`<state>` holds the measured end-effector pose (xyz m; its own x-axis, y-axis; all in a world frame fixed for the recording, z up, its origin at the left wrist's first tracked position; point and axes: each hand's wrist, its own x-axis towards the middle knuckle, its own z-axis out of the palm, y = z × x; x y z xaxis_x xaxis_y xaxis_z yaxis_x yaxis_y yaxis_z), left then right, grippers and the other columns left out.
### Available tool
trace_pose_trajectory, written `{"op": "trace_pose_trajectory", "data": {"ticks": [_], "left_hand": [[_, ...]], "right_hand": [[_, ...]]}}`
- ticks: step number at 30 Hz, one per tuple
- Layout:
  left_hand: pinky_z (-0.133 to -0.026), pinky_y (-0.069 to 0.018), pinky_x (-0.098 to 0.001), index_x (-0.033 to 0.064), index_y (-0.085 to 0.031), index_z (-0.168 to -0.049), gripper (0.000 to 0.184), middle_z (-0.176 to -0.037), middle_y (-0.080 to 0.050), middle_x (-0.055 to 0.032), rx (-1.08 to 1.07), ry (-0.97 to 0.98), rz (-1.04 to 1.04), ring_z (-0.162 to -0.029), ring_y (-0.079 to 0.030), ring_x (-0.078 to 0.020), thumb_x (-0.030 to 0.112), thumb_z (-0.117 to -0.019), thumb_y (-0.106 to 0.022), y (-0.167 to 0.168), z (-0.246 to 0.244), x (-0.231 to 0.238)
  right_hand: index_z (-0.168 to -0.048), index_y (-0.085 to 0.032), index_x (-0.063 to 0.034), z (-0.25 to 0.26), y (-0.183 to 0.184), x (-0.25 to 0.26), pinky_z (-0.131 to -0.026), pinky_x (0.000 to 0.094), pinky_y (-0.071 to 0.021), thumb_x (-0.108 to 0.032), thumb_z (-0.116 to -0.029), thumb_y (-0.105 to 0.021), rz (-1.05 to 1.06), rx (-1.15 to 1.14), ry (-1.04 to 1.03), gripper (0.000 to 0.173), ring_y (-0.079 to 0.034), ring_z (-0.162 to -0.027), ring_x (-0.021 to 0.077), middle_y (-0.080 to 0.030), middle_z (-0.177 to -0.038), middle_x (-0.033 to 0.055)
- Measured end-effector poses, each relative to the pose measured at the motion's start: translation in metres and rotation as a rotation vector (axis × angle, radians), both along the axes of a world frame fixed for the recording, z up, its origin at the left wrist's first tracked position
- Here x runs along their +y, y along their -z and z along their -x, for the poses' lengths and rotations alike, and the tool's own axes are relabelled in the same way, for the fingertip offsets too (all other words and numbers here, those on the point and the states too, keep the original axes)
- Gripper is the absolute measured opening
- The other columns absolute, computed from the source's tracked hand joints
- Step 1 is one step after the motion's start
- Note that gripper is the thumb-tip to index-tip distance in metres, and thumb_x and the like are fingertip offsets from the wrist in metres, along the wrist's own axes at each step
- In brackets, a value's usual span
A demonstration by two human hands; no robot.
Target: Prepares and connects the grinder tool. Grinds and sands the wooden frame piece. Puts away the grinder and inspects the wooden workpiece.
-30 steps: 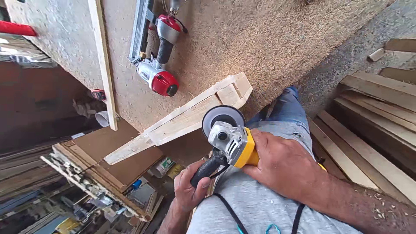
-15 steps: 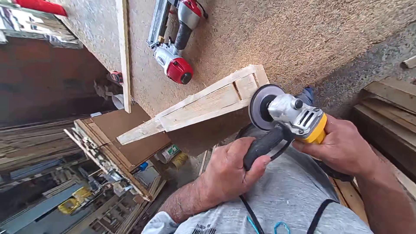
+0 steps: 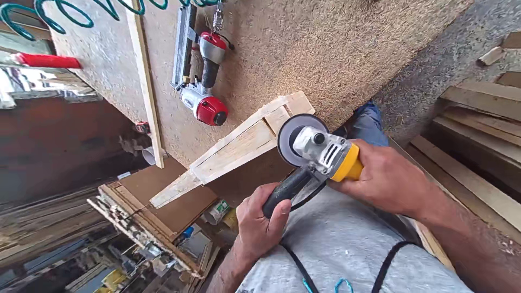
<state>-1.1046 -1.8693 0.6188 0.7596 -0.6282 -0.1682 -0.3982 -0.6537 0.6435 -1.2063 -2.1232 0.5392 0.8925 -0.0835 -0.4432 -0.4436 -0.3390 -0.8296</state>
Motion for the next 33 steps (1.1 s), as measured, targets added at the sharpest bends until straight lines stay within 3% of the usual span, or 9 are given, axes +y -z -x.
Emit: {"op": "trace_pose_trajectory", "data": {"ticks": [3, 5, 8, 12, 17, 22, 26, 30, 33], "left_hand": [[-0.055, -0.0529, -0.0182, 0.0018, -0.070, -0.099, 0.048, -0.077, -0.069, -0.0028, -0.017, 0.084, -0.186, -0.064, -0.062, -0.0005, 0.047, -0.1034, -0.055, 0.002, -0.008, -0.070], [-0.050, -0.0519, -0.0231, 0.0033, -0.070, -0.097, 0.042, -0.074, -0.067, -0.0029, -0.039, 0.110, -0.312, -0.059, -0.062, -0.0051, 0.043, -0.1020, -0.058, 0.014, -0.010, -0.103], [-0.047, -0.0504, -0.0280, 0.0043, -0.070, -0.098, 0.041, -0.070, -0.065, -0.0026, -0.070, 0.138, -0.397, -0.056, -0.061, -0.0092, 0.044, -0.1022, -0.057, 0.031, -0.009, -0.120], [-0.053, -0.0544, -0.0240, -0.0008, -0.070, -0.107, 0.047, -0.078, -0.071, -0.0068, -0.062, 0.217, -0.226, -0.063, -0.066, -0.0073, 0.043, -0.1030, -0.054, 0.006, 0.006, -0.078], [-0.077, -0.0594, -0.0196, 0.0121, -0.066, -0.120, 0.049, -0.097, -0.073, 0.0016, -0.083, 0.071, 0.000, -0.086, -0.070, 0.0001, 0.055, -0.1059, -0.045, -0.013, 0.020, 0.026], [-0.061, -0.0548, -0.0156, 0.0215, -0.068, -0.114, 0.044, -0.087, -0.069, 0.0114, -0.049, -0.172, 0.138, -0.070, -0.063, 0.0051, 0.059, -0.1037, -0.048, 0.017, 0.032, 0.078], [-0.062, -0.0551, -0.0157, 0.0211, -0.069, -0.114, 0.044, -0.089, -0.070, 0.0115, -0.010, -0.181, 0.197, -0.071, -0.064, 0.0045, 0.059, -0.1032, -0.050, 0.028, 0.028, 0.064], [-0.066, -0.0568, -0.0173, 0.0070, -0.070, -0.106, 0.051, -0.084, -0.071, 0.0011, -0.001, -0.056, 0.047, -0.074, -0.066, 0.0019, 0.054, -0.1043, -0.051, 0.012, 0.008, -0.010], [-0.053, -0.0544, -0.0236, 0.0015, -0.070, -0.099, 0.046, -0.076, -0.069, -0.0045, -0.027, 0.026, -0.228, -0.062, -0.064, -0.0059, 0.045, -0.1029, -0.056, 0.013, 0.000, -0.085]], "right_hand": [[-0.118, -0.067, -0.0180, 0.013, 0.063, -0.020, -0.080, 0.0268, -0.0612, -0.058, -0.0802, -0.079, -0.402, 0.017, 0.161, 0.056, -0.069, -0.090, -0.0012, -0.073, -0.097, -0.0094], [-0.117, -0.067, -0.0170, 0.015, 0.100, -0.021, -0.082, 0.0259, -0.0621, -0.046, -0.0821, -0.080, -0.629, 0.016, 0.225, 0.047, -0.071, -0.091, 0.0009, -0.074, -0.100, -0.0091], [-0.116, -0.068, -0.0187, 0.018, 0.127, -0.023, -0.079, 0.0279, -0.0628, -0.051, -0.0805, -0.080, -0.722, 0.035, 0.254, 0.049, -0.072, -0.089, 0.0036, -0.075, -0.099, -0.0085], [-0.118, -0.066, -0.0197, 0.035, 0.079, -0.031, -0.078, 0.0260, -0.0611, -0.066, -0.0780, -0.076, -0.403, -0.008, 0.157, 0.062, -0.069, -0.089, -0.0029, -0.073, -0.097, -0.0110], [-0.122, -0.064, -0.0031, 0.014, -0.013, 0.009, -0.054, 0.0460, -0.0553, -0.063, -0.0862, -0.065, 0.131, -0.223, -0.034, 0.070, -0.071, -0.072, 0.0249, -0.072, -0.090, 0.0105], [-0.119, -0.063, 0.0006, -0.023, -0.043, 0.045, -0.047, 0.0424, -0.0517, -0.060, -0.0836, -0.067, 0.325, -0.195, -0.243, 0.070, -0.067, -0.061, 0.0293, -0.068, -0.087, 0.0139], [-0.119, -0.062, 0.0002, -0.020, -0.039, 0.035, -0.047, 0.0428, -0.0508, -0.062, -0.0832, -0.066, 0.363, -0.167, -0.209, 0.071, -0.067, -0.060, 0.0293, -0.068, -0.085, 0.0133], [-0.119, -0.064, -0.0089, -0.004, 0.005, -0.016, -0.062, 0.0469, -0.0568, -0.068, -0.0819, -0.068, 0.045, -0.036, -0.037, 0.070, -0.071, -0.078, 0.0209, -0.072, -0.088, 0.0058], [-0.118, -0.066, -0.0177, 0.008, 0.080, -0.035, -0.079, 0.0276, -0.0611, -0.059, -0.0794, -0.078, -0.405, 0.045, 0.096, 0.058, -0.069, -0.089, -0.0005, -0.073, -0.098, -0.0090]]}}
